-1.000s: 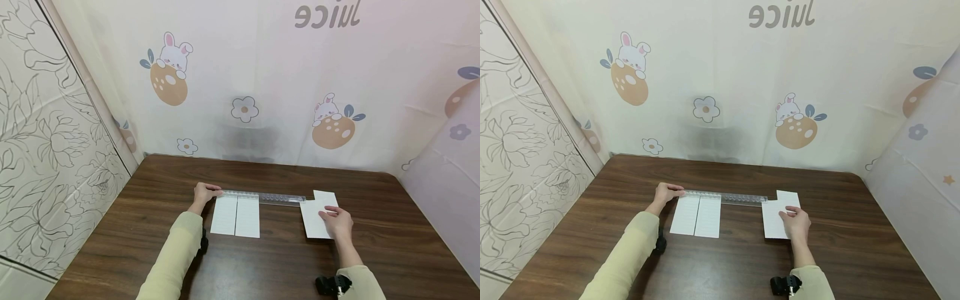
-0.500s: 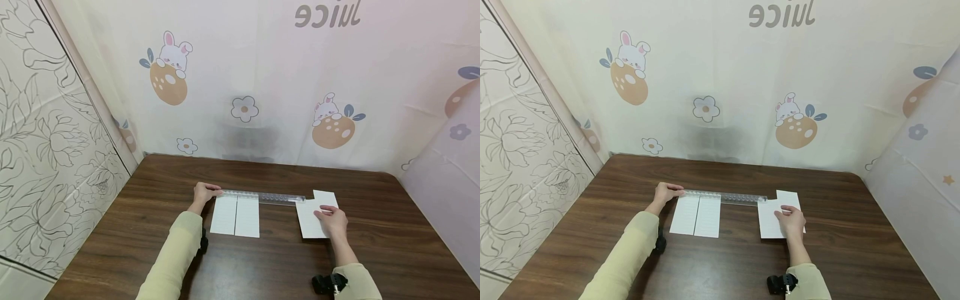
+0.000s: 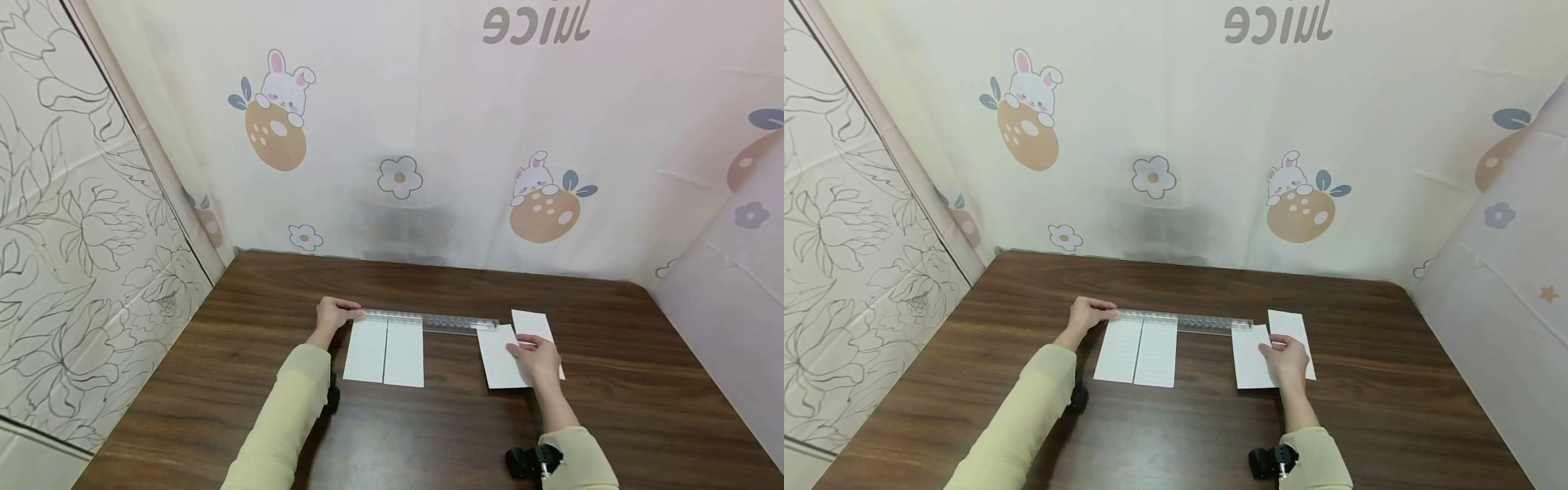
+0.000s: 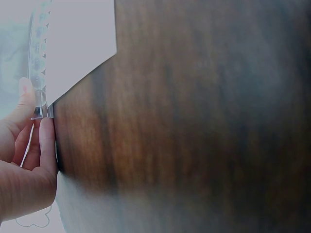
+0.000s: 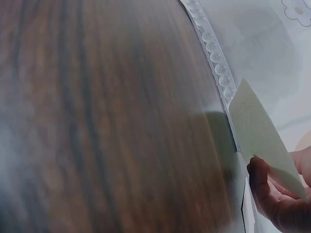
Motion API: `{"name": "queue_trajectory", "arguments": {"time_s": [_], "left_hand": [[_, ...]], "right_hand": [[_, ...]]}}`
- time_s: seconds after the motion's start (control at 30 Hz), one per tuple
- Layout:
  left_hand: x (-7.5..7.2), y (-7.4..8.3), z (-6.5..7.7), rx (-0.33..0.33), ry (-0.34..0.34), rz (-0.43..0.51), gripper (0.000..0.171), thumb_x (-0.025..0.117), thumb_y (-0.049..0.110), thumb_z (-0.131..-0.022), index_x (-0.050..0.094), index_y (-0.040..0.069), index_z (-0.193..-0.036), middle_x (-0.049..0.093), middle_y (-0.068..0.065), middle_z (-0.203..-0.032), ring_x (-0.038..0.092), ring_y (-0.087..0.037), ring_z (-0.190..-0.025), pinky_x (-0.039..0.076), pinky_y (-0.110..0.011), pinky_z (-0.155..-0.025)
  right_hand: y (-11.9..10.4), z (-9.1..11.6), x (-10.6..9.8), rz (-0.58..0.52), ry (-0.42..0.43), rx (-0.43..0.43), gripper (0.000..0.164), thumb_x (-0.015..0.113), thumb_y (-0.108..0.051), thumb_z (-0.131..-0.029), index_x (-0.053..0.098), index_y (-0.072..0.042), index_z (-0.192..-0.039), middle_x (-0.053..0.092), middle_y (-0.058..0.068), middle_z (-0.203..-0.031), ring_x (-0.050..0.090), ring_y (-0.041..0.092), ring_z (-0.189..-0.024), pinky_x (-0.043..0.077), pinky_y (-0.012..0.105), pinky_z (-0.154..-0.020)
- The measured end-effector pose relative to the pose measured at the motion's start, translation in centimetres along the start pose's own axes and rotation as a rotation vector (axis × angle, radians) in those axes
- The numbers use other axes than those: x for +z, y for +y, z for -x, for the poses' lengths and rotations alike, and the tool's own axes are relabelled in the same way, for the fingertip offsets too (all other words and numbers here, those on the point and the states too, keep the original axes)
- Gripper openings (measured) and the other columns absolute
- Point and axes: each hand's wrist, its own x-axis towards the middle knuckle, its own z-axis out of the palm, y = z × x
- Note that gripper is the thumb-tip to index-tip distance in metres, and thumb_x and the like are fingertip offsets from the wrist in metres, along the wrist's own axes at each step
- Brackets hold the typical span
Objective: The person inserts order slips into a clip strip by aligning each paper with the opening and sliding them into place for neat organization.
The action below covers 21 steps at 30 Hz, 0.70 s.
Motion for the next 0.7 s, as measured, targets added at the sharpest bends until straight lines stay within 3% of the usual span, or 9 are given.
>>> {"name": "queue_trajectory", "arguments": {"time_s": [0.5, 0.7], "left_hand": [[0.02, 0.00, -0.11, -0.013, -0.002, 0.008, 0.013, 0.078, 0.015, -0.066, 0.073, 0.006, -0.075, 0.068, -0.007, -0.079, 0.057, -0.025, -0.094, 0.040, -0.040, -0.089], [0.00, 0.05, -0.10, -0.013, -0.003, 0.002, 0.013, 0.078, 0.015, -0.066, 0.073, 0.007, -0.075, 0.068, -0.007, -0.078, 0.056, -0.026, -0.095, 0.039, -0.041, -0.089]], "right_hand": [[-0.45, 0.12, 0.63, -0.027, -0.044, 0.012, 0.033, 0.065, -0.011, -0.078, 0.059, 0.009, -0.104, 0.061, 0.024, -0.088, 0.058, 0.020, -0.067, 0.042, 0.024, -0.053], [-0.70, 0.37, 0.71, -0.034, -0.082, 0.021, 0.034, 0.064, -0.012, -0.080, 0.057, 0.009, -0.106, 0.060, 0.025, -0.090, 0.059, 0.024, -0.072, 0.044, 0.025, -0.055]]}}
